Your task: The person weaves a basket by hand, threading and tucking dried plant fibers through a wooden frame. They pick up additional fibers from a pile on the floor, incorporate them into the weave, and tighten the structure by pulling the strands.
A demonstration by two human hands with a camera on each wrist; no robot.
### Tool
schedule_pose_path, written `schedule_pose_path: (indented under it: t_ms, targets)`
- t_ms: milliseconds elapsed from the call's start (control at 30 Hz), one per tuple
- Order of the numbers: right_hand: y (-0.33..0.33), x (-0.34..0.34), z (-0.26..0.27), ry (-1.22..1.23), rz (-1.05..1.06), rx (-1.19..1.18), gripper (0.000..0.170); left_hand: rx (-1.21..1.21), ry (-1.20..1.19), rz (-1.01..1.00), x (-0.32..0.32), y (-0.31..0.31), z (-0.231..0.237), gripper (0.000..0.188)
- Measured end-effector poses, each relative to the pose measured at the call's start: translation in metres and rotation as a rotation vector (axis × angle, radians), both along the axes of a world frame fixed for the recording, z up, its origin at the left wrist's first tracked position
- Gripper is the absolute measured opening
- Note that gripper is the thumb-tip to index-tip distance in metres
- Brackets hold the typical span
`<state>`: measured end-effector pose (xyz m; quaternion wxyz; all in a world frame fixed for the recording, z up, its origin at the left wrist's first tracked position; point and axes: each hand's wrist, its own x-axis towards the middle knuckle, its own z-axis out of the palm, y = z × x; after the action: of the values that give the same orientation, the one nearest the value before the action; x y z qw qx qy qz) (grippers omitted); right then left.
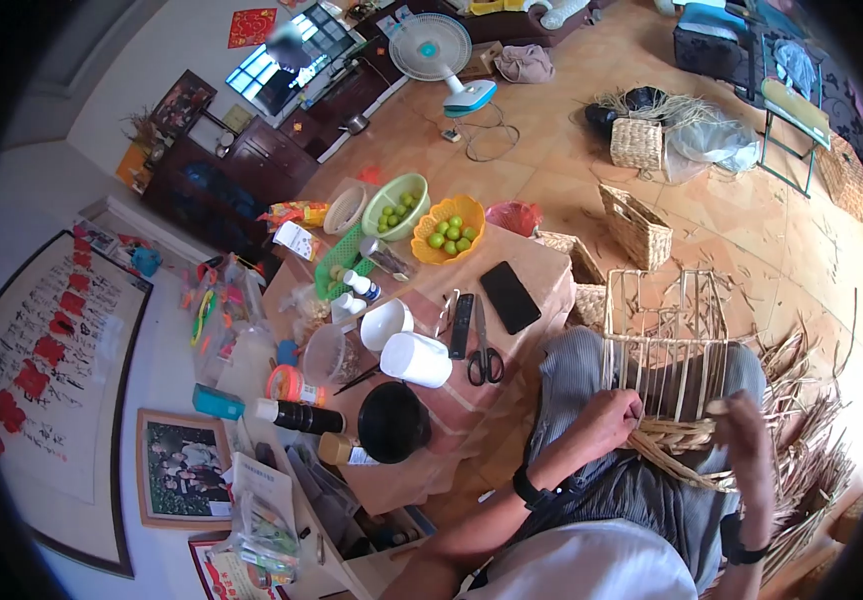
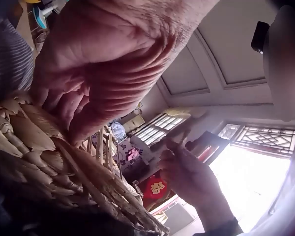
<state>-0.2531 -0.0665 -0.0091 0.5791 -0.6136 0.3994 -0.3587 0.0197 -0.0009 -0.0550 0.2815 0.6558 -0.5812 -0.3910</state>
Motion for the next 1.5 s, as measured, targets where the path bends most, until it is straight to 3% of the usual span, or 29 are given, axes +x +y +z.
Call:
schedule_pose_path:
  t_ms: [67, 100, 133, 200, 300, 500, 667, 767, 867, 967, 1033, 1167, 1267, 1367, 1500]
  targets:
    - [0.004, 0.037, 0.014, 0.290, 0.177, -0.151, 0.016, -0.012, -0.039, 0.017, -0.002, -0.001, -0.003, 0.012]
    - [0.006, 0.052, 0.020, 0.306, 0.185, -0.094, 0.019, -0.026, -0.071, 0.005, -0.002, -0.002, -0.004, 0.013]
    - [0.004, 0.059, 0.005, 0.312, 0.179, -0.280, 0.019, -0.053, -0.079, 0.021, -0.003, -0.003, -0.006, 0.012]
    - [0.004, 0.071, 0.014, 0.472, 0.136, -0.163, 0.012, -0.104, -0.093, 0.055, -0.003, -0.002, -0.006, 0.012]
    - [0.002, 0.070, -0.014, 0.641, 0.136, -0.480, 0.016, -0.110, -0.147, 0.055, -0.005, -0.002, -0.001, 0.012]
    - [-0.001, 0.080, -0.024, 0.702, 0.028, -0.507, 0.017, -0.160, -0.112, 0.043, -0.004, 0.002, 0.002, 0.015]
    - [0.009, 0.089, -0.027, 0.759, 0.082, -0.674, 0.017, -0.153, -0.168, 0.063, -0.006, -0.001, -0.018, 0.014]
    - [0.014, 0.097, -0.027, 0.765, 0.148, -0.666, 0.018, -0.148, -0.063, 0.070, -0.004, 0.001, -0.021, 0.014]
    - [0.012, 0.103, -0.031, 0.769, 0.157, -0.698, 0.017, -0.297, -0.279, 0.082, -0.009, 0.005, -0.041, 0.019]
    - [0.011, 0.100, -0.021, 0.746, 0.187, -0.722, 0.014, -0.378, -0.286, 0.098, -0.011, 0.012, -0.019, 0.025]
    - [0.011, 0.098, -0.008, 0.733, 0.254, -0.688, 0.011, -0.355, -0.187, 0.059, -0.009, 0.009, -0.036, 0.027]
    - [0.009, 0.102, -0.026, 0.698, 0.169, -0.700, 0.011, -0.451, -0.209, 0.031, -0.012, 0.008, -0.036, 0.029]
    - [0.011, 0.101, -0.031, 0.688, 0.170, -0.661, 0.013, -0.298, -0.105, 0.086, -0.011, 0.007, -0.030, 0.026]
    - [0.016, 0.099, -0.023, 0.736, 0.168, -0.687, 0.015, -0.380, -0.086, 0.106, -0.012, 0.013, -0.013, 0.020]
    - [0.023, 0.094, -0.026, 0.785, 0.181, -0.662, 0.016, -0.230, -0.167, 0.062, -0.012, 0.017, 0.002, 0.026]
